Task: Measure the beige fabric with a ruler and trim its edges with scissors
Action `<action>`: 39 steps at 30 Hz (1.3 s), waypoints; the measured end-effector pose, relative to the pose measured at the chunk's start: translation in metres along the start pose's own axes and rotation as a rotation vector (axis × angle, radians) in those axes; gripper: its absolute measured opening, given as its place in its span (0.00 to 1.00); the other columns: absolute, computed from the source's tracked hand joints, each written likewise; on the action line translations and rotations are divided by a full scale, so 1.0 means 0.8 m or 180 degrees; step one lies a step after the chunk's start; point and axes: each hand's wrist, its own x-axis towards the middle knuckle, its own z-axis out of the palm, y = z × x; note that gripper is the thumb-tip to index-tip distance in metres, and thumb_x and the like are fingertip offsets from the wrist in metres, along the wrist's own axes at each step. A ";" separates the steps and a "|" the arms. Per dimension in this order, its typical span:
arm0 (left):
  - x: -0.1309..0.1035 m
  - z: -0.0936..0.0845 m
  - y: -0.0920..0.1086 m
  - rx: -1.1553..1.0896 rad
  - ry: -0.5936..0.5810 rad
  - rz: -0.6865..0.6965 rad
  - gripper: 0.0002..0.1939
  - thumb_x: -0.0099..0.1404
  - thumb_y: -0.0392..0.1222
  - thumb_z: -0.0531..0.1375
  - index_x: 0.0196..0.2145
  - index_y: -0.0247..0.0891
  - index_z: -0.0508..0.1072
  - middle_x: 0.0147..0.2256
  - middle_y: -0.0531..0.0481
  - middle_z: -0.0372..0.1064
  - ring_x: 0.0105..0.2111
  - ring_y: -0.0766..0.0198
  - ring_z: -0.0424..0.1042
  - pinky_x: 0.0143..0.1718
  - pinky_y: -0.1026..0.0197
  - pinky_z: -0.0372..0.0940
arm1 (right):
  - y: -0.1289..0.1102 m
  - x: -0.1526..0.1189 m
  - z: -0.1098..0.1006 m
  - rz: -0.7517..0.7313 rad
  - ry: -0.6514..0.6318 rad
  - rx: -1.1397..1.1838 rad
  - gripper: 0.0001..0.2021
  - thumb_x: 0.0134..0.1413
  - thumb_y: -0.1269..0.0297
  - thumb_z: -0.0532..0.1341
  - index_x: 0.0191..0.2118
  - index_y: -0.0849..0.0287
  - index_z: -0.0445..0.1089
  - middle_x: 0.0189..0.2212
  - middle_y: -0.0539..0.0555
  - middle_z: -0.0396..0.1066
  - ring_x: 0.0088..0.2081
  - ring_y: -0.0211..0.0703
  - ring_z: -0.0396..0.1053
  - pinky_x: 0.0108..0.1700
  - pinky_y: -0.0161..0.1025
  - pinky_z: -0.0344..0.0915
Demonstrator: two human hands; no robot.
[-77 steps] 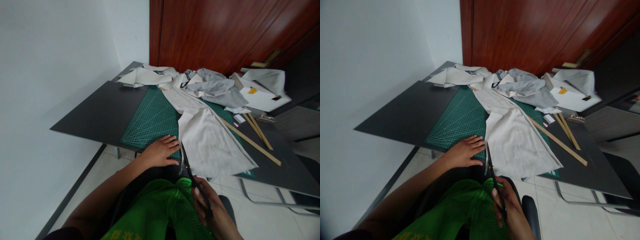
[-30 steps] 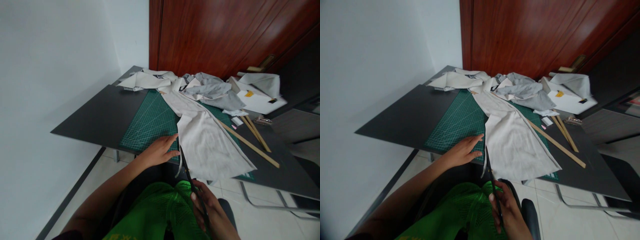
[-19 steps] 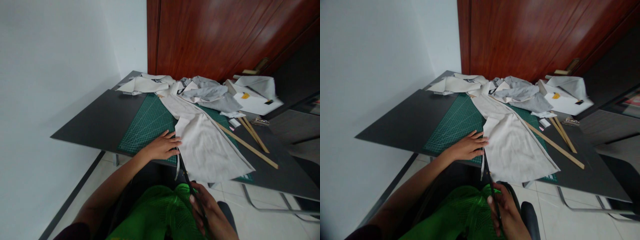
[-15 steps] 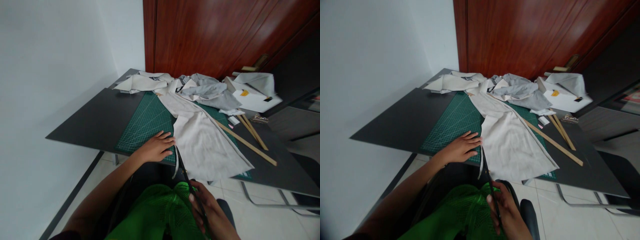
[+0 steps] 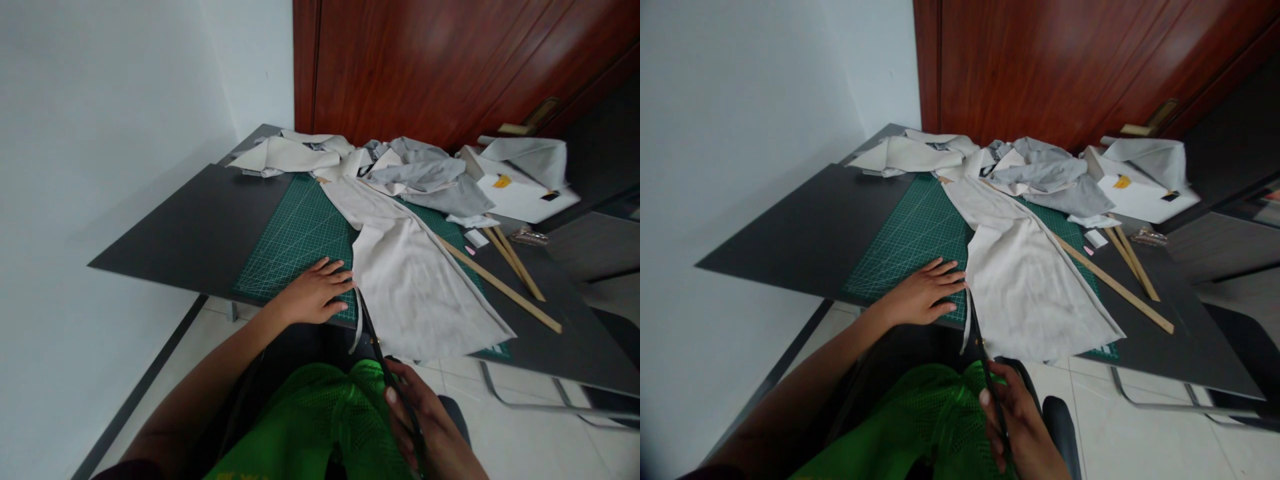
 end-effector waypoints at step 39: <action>-0.002 -0.005 0.003 -0.0018 -0.0134 0.0015 0.30 0.76 0.56 0.60 0.69 0.41 0.67 0.72 0.47 0.60 0.75 0.43 0.51 0.76 0.38 0.42 | -0.011 0.046 0.014 -0.0412 -0.0082 0.0125 0.30 0.56 0.38 0.71 0.54 0.51 0.66 0.25 0.39 0.60 0.17 0.29 0.55 0.15 0.28 0.55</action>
